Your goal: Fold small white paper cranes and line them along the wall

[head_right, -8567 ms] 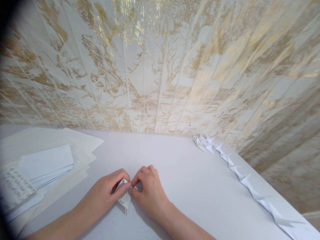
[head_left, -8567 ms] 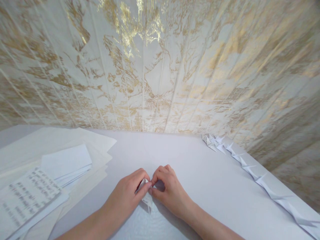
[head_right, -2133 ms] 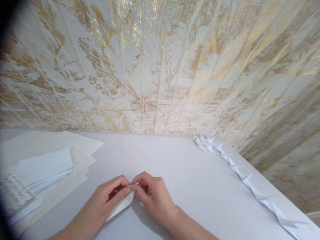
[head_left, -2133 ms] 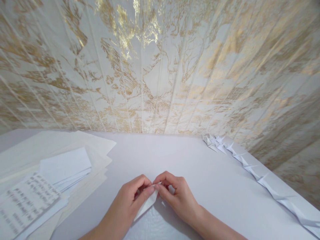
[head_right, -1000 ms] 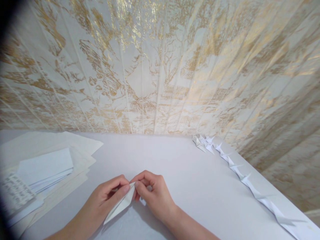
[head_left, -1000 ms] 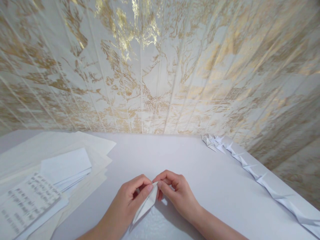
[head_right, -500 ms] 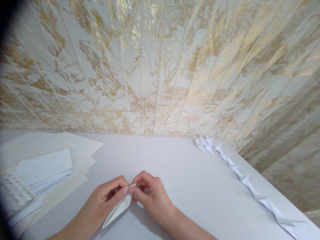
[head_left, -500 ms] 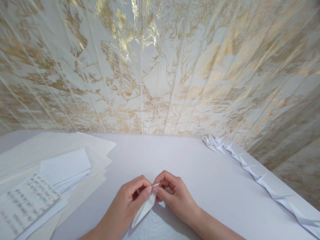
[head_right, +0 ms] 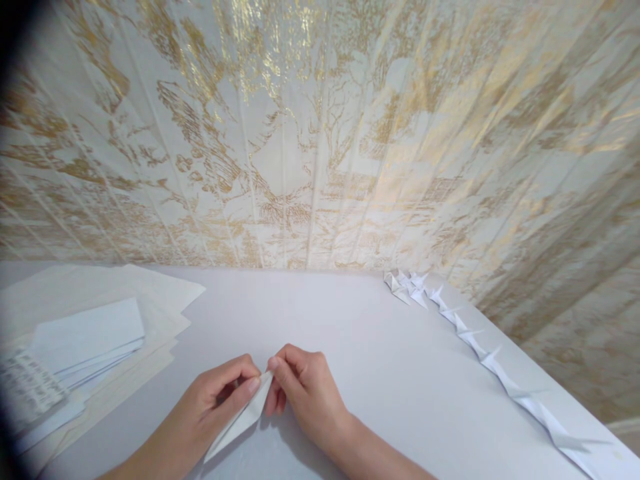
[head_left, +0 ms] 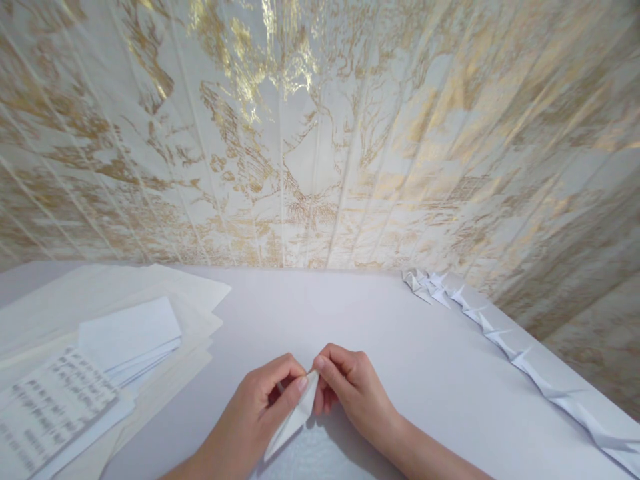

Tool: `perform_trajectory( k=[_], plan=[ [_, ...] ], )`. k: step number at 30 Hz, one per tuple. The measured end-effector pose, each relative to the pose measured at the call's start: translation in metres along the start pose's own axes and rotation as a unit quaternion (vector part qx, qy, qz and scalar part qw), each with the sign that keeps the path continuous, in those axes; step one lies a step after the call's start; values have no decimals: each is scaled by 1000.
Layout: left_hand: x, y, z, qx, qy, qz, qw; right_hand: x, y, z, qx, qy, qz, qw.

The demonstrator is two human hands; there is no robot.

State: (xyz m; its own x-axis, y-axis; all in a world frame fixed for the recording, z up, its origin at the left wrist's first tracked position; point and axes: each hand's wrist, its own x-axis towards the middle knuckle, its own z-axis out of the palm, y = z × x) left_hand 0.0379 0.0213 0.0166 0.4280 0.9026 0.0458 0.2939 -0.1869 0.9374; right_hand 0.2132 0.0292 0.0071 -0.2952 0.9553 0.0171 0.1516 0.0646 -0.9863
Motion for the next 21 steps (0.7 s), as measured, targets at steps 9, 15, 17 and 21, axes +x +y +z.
perform_trajectory(
  k=[9,15,17,21],
  plan=[
    [0,-1,-1,-23,20,-33,999,1,-1,-1,-47,6,-26,999],
    [-1,-5,5,-182,46,-134,973,-1,-3,-1,-74,59,-60,994],
    [1,-8,7,-196,35,-153,968,-3,-4,-1,-71,56,-63,994],
    [2,-13,11,-239,-42,-183,953,-3,-3,-2,-79,58,-73,993]
  ],
)
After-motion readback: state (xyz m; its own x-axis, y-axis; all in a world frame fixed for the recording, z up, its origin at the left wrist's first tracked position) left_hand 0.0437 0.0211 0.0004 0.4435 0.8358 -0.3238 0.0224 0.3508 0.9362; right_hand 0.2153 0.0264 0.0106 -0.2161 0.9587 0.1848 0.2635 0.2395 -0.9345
